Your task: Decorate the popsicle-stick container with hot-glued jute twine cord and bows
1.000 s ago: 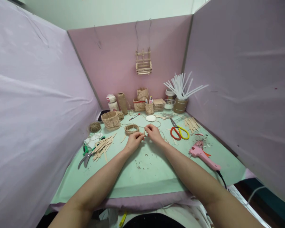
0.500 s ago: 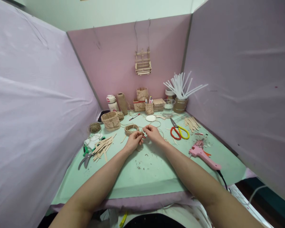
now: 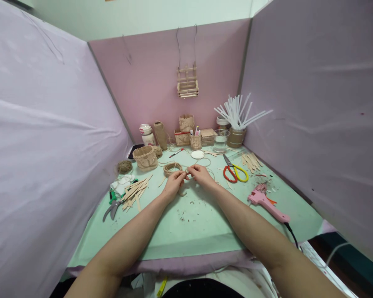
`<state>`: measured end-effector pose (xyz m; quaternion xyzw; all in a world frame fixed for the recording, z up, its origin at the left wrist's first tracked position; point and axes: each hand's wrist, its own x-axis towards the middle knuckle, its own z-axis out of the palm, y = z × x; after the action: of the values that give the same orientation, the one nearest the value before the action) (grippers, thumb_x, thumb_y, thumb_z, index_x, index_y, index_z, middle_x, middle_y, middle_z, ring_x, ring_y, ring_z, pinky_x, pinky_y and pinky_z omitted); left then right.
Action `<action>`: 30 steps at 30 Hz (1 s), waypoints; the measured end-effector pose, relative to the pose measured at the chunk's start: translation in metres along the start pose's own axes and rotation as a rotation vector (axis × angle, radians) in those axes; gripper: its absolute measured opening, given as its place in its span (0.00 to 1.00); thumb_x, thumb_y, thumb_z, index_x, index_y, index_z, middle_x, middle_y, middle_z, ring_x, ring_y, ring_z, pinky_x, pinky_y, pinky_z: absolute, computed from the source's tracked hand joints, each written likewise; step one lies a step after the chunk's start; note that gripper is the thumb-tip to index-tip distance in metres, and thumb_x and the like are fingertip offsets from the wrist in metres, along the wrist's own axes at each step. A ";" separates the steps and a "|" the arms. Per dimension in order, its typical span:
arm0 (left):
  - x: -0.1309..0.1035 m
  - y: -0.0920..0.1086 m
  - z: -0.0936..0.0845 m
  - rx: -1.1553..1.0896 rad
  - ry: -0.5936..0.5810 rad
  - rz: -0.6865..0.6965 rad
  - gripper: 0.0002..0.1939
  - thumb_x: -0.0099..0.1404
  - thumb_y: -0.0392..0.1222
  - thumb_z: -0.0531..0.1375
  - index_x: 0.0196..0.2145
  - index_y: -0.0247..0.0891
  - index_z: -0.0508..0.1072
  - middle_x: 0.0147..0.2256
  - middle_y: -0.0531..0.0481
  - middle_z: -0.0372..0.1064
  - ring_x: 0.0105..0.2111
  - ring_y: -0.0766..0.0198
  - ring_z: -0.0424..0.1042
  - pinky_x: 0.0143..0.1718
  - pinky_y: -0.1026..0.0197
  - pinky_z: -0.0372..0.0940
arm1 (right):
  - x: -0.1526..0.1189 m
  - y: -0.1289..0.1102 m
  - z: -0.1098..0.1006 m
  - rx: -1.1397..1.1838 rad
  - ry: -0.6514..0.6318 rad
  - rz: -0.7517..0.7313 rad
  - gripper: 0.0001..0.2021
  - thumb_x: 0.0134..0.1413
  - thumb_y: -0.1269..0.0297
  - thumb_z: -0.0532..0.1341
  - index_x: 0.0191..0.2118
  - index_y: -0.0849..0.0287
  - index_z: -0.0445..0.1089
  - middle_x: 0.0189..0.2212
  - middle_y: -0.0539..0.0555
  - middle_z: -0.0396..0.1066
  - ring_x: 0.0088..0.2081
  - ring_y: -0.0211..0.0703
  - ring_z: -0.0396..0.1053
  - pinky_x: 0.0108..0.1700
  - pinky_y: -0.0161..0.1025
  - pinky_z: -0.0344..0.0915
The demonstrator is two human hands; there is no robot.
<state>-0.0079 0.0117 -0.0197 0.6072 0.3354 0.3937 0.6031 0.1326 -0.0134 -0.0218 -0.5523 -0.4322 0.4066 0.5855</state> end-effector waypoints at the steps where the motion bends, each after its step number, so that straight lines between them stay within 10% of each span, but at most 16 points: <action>1: 0.000 0.000 0.000 0.001 0.008 0.010 0.17 0.54 0.53 0.65 0.28 0.35 0.72 0.26 0.50 0.70 0.18 0.73 0.53 0.19 0.67 0.47 | 0.000 0.000 0.000 0.022 -0.014 0.021 0.09 0.45 0.56 0.62 0.24 0.57 0.68 0.22 0.49 0.68 0.26 0.37 0.64 0.24 0.32 0.57; 14: 0.004 -0.007 -0.005 0.091 0.010 0.111 0.14 0.56 0.50 0.63 0.31 0.35 0.76 0.24 0.53 0.66 0.21 0.70 0.55 0.22 0.66 0.50 | -0.007 -0.005 0.001 0.264 -0.242 0.121 0.13 0.44 0.54 0.67 0.30 0.59 0.73 0.25 0.52 0.72 0.28 0.37 0.69 0.26 0.31 0.62; 20: 0.002 -0.003 -0.004 0.155 -0.001 0.133 0.12 0.57 0.48 0.63 0.27 0.36 0.76 0.18 0.55 0.60 0.21 0.69 0.54 0.24 0.66 0.50 | -0.009 -0.003 0.004 0.324 -0.162 0.050 0.15 0.40 0.54 0.68 0.26 0.57 0.65 0.25 0.47 0.69 0.29 0.35 0.69 0.37 0.37 0.68; 30: -0.003 0.001 0.001 0.207 -0.061 0.151 0.13 0.58 0.48 0.61 0.28 0.34 0.76 0.25 0.51 0.68 0.22 0.69 0.56 0.24 0.65 0.52 | -0.005 0.004 0.006 0.300 -0.005 0.076 0.13 0.49 0.54 0.61 0.27 0.56 0.59 0.23 0.49 0.70 0.24 0.36 0.67 0.28 0.35 0.66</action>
<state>-0.0084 0.0082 -0.0186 0.7015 0.3089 0.3826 0.5158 0.1249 -0.0164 -0.0255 -0.4738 -0.3467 0.4898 0.6445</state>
